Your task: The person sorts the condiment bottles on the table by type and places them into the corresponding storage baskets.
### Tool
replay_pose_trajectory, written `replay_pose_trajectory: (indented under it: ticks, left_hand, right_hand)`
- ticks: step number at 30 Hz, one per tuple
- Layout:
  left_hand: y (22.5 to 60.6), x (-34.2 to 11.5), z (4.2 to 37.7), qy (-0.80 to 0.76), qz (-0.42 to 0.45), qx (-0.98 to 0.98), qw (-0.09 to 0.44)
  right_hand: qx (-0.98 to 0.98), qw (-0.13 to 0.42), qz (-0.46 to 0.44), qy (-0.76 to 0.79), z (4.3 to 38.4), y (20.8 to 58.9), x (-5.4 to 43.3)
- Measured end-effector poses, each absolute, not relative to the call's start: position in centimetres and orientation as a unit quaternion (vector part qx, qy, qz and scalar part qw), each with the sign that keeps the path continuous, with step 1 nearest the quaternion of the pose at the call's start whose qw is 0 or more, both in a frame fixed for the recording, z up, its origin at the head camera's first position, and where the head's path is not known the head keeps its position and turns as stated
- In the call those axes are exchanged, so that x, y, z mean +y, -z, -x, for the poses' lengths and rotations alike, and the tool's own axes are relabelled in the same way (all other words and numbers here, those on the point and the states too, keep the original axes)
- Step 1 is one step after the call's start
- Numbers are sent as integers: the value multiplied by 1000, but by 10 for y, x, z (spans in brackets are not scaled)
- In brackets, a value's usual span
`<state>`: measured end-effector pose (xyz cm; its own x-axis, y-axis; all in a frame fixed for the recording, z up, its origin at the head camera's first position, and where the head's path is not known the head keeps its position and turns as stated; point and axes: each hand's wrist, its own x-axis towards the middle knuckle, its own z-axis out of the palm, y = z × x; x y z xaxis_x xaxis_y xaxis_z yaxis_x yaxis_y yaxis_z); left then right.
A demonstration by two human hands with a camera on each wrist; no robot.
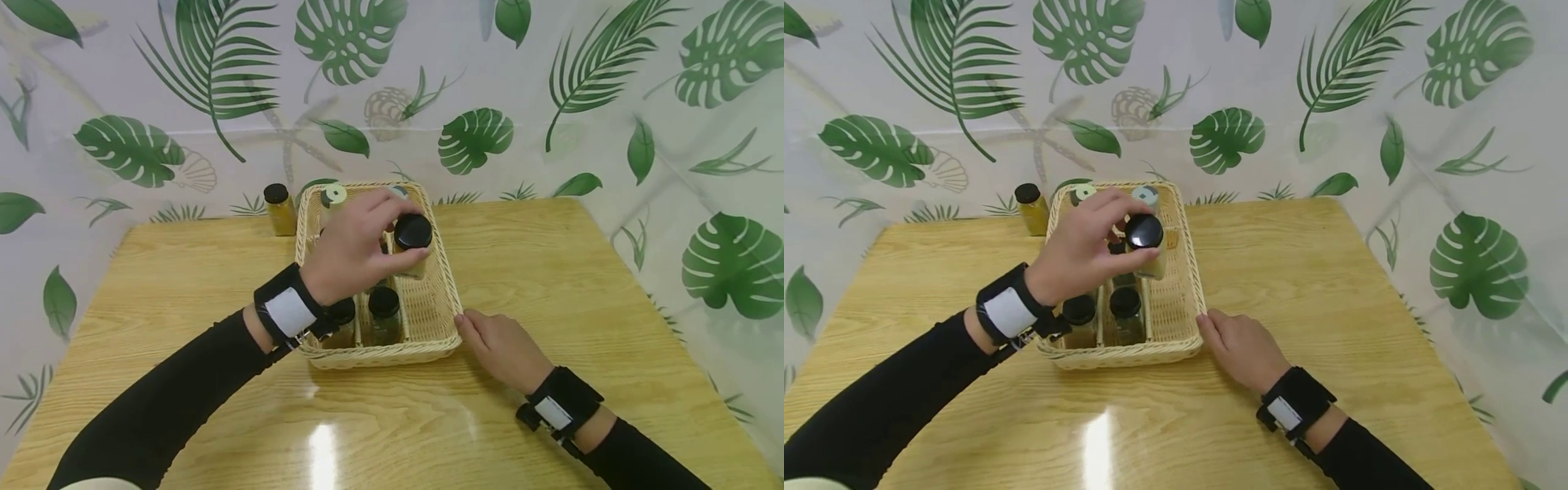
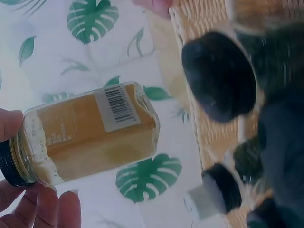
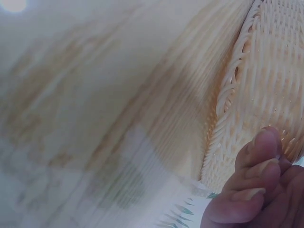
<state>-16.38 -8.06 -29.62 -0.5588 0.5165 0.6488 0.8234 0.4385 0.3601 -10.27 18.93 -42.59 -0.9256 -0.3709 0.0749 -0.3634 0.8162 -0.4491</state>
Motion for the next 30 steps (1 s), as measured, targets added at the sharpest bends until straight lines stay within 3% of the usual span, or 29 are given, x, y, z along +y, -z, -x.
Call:
replay_pose_trajectory:
  ticks: [6, 14, 20, 30]
  left_hand:
    - [306, -68, 161, 315, 428, -822, 204]
    - [316, -57, 158, 263, 430, -857, 110]
    - [320, -51, 157, 233, 395, -887, 48]
    - [332, -41, 158, 173, 340, -924, 5]
  right_hand:
    - [951, 11, 197, 237, 102, 425, 189]
    - [953, 11, 193, 234, 103, 426, 191]
    - [952, 22, 193, 238, 103, 425, 191]
    - [953, 27, 186, 236, 102, 424, 191]
